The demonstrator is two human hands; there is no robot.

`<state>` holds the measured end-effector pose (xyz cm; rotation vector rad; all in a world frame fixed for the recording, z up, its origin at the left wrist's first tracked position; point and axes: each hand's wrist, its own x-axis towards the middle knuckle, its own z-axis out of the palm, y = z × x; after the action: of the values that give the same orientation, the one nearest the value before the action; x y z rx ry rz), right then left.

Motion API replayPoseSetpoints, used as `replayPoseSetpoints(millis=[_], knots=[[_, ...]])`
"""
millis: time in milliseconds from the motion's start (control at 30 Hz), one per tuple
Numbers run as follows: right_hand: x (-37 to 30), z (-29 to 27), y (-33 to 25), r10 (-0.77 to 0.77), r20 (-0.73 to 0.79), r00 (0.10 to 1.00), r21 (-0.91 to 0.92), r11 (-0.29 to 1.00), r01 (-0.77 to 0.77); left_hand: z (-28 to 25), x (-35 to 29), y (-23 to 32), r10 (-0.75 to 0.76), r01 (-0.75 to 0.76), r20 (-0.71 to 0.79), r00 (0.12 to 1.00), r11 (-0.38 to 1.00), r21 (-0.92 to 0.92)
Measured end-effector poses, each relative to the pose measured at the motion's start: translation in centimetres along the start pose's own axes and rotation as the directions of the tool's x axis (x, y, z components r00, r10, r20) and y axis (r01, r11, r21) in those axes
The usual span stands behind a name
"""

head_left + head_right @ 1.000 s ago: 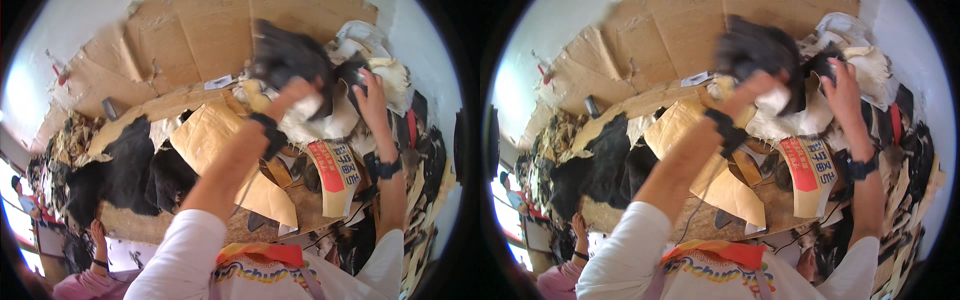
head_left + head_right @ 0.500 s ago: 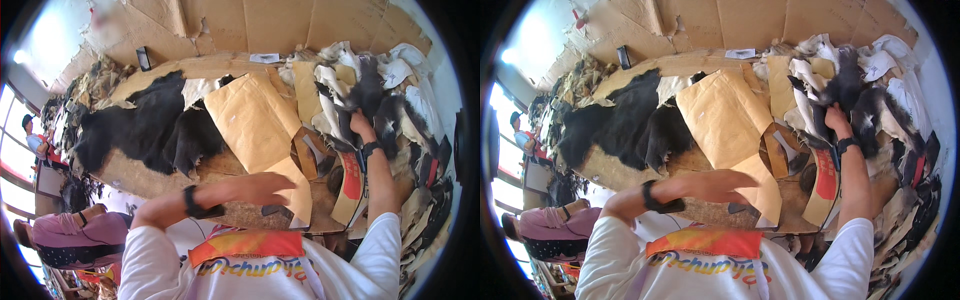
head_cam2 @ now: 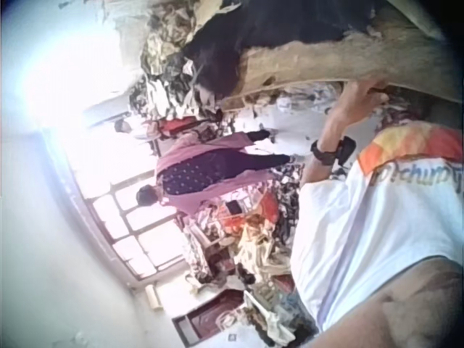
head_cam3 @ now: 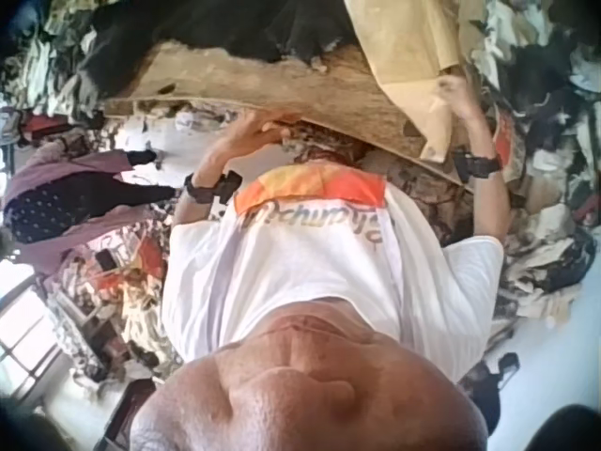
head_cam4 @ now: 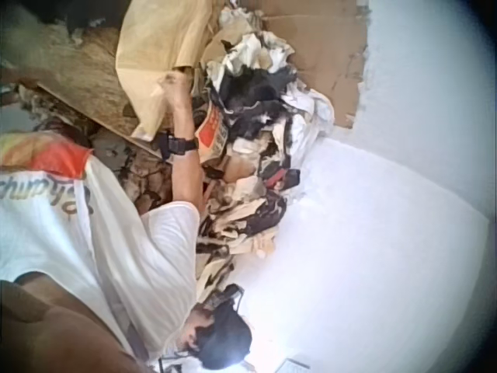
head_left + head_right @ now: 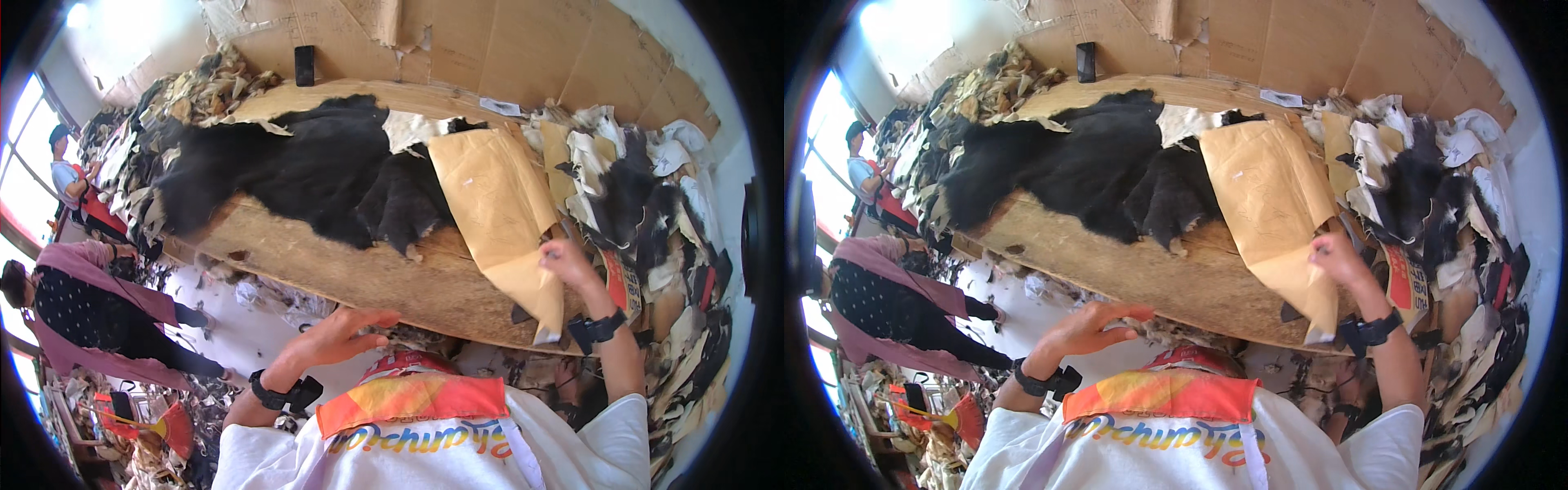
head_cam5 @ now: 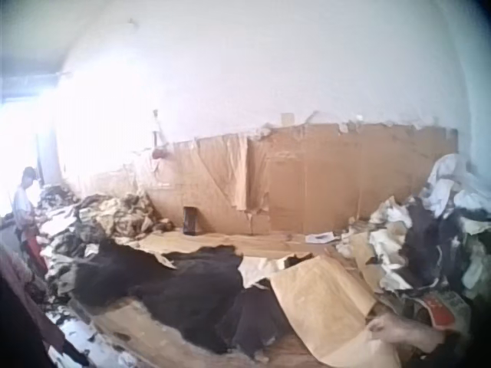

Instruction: Laying out paper templates on cowhide or similar animal skins, securing them with weights, and marking/cutting the material.

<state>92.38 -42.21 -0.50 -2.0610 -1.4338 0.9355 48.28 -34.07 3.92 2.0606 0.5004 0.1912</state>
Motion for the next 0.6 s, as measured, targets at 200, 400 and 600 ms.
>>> replayPoseSetpoints(millis=[200,400,600], knots=[[2.4,-9.3,-12.5,-0.226,-0.601,0.766,0.050,0.947,0.319,-2.0,-5.4,-3.9,-0.083,0.072,-0.063,0.995,0.985,-0.154],[6.2,-25.9,-11.2,-0.143,-0.903,0.405,0.139,0.795,0.590,-2.4,-5.0,-4.0,-0.128,0.124,-0.059,0.990,0.990,-0.074],[10.0,-31.9,-9.6,-0.279,-0.960,0.006,-0.266,0.924,0.275,-1.0,-6.6,-6.4,-0.342,0.325,-0.271,0.900,0.940,-0.106]])
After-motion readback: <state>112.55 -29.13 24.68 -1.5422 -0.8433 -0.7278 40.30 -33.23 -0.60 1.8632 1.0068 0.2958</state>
